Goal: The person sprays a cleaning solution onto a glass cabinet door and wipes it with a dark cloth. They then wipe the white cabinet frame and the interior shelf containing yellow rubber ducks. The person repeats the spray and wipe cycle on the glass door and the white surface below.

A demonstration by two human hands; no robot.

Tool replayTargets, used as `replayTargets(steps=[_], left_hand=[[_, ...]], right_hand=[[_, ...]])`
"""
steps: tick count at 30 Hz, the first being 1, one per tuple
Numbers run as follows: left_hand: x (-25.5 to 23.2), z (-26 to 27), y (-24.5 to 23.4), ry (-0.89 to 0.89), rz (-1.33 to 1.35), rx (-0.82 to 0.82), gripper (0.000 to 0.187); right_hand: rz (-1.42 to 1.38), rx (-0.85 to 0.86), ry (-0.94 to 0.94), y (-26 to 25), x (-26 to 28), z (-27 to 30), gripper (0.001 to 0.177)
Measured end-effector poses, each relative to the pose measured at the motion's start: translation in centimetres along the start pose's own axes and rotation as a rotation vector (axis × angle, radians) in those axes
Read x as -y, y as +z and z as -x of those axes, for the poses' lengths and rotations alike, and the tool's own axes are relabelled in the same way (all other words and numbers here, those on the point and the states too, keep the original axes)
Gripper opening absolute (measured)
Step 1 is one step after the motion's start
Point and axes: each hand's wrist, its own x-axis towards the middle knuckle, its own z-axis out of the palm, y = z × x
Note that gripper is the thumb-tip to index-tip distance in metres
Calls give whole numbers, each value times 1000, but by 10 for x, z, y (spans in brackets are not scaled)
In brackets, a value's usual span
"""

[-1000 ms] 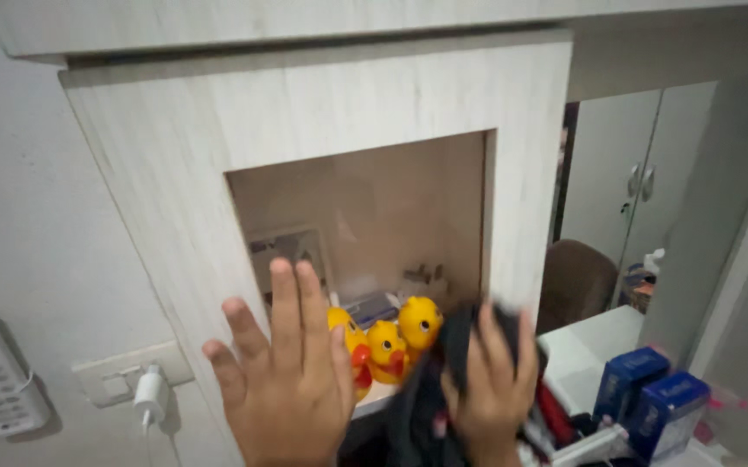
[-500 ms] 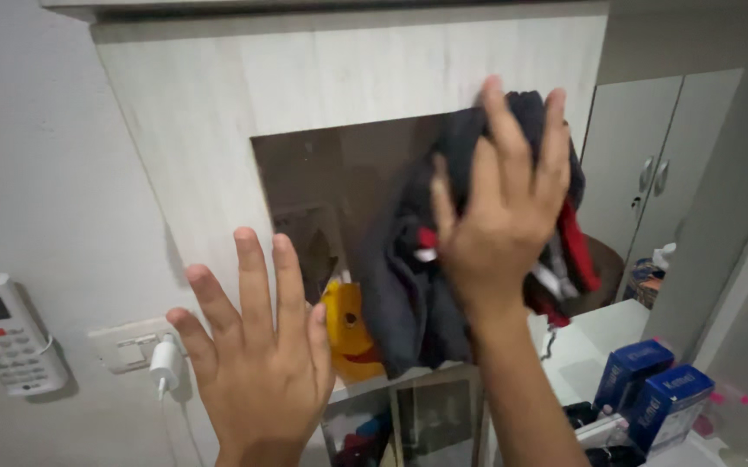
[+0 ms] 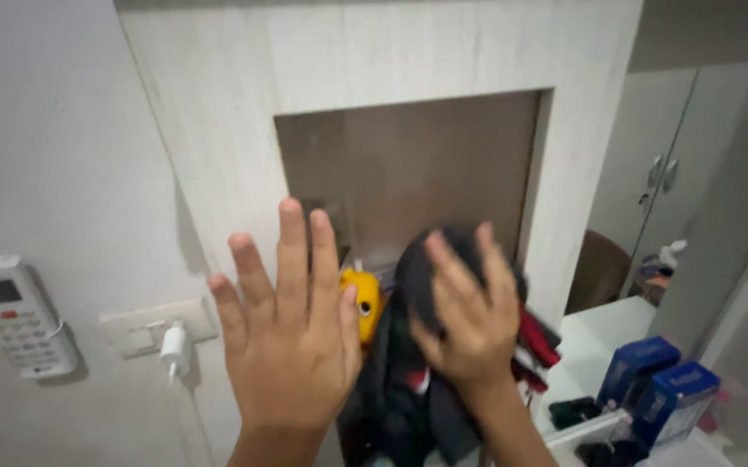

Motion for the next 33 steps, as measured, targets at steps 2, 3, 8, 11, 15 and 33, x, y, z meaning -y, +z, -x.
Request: replayTargets(steps=[2,3,8,11,15,33], left_hand=[[5,-4,0,12,-16,4,74],[8,-9,-1,4,6,7,73],[23,-21,-16,-10,81,21,72],[29,-26,-24,-59,209,87,75],[32,-22,-33,-39,154,43,72],[52,26,-31,-93,215,154,69]], right_hand=[[36,-29,75,7,-5,-10,42],[57,-50,107,11,-6,-19,44],[103,-29,66,19,20,-38,48],[69,4,-12,15,37,-23,45],[31,40,-12,14,23,-4,41],[161,136,-243,14,32,50,51]])
